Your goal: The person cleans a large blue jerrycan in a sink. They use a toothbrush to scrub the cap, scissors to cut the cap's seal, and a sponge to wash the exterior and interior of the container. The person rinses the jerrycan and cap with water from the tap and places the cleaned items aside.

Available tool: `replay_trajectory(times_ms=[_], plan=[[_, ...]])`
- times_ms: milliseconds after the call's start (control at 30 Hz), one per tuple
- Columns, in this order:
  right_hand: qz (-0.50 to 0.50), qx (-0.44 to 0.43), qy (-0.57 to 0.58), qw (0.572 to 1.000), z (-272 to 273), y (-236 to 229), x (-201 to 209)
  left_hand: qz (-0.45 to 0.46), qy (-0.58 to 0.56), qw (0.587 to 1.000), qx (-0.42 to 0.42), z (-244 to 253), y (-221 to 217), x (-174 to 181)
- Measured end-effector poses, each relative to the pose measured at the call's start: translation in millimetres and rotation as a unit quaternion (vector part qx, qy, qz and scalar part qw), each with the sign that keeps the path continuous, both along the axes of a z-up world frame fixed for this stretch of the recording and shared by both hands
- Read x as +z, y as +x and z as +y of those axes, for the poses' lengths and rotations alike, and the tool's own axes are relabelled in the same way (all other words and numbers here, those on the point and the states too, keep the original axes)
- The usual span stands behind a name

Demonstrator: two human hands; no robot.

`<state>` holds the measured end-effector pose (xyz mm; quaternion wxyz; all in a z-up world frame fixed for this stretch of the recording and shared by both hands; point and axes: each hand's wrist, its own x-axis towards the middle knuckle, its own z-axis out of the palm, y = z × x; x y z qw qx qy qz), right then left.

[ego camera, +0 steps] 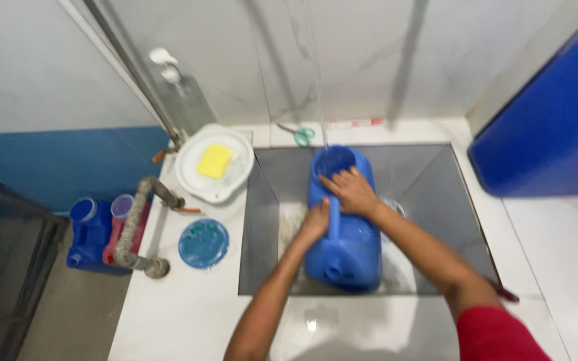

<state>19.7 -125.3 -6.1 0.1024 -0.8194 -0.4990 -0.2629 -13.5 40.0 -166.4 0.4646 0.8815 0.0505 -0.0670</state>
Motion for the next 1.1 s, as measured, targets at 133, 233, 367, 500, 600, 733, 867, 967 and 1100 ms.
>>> replay_trajectory(times_ms=[133, 233, 367, 500, 600, 733, 867, 967, 1100], plan=[[0.026, 0.013, 0.004, 1.0, 12.6, -22.5, 45.7, 0.055, -0.236, 0.959, 0.146, 61.9, -85.5, -17.3], [-0.024, 0.008, 0.028, 0.999, 33.6, -5.6, 111.8, 0.15, -0.445, 0.836, 0.284, 105.0, -116.6, -14.8], [-0.03, 0.002, 0.085, 0.996, 53.9, 27.2, 212.8, 0.258, -0.504, 0.786, 0.249, 141.3, -131.0, -13.3], [-0.035, -0.011, 0.122, 0.992, 62.1, 42.1, 291.9, 0.141, -0.585, 0.762, 0.24, 117.6, -154.2, 4.0], [0.05, -0.081, 0.09, 0.991, 86.7, 28.0, 302.3, 0.164, -0.645, 0.713, 0.223, 122.0, -236.3, 52.2], [0.145, -0.184, 0.145, 0.961, 99.8, 28.6, 298.6, 0.11, -0.538, 0.784, 0.29, 223.6, -307.0, 160.1], [0.165, -0.184, 0.231, 0.941, 100.6, 31.3, 279.3, 0.015, -0.474, 0.819, 0.322, 232.7, -293.2, 173.0], [0.137, -0.187, 0.169, 0.958, 107.0, 29.9, 272.6, 0.015, -0.565, 0.772, 0.292, 187.3, -294.5, 146.0], [0.163, -0.217, 0.121, 0.955, 116.3, 33.8, 274.1, 0.087, -0.572, 0.734, 0.357, 218.6, -336.2, 158.1]])
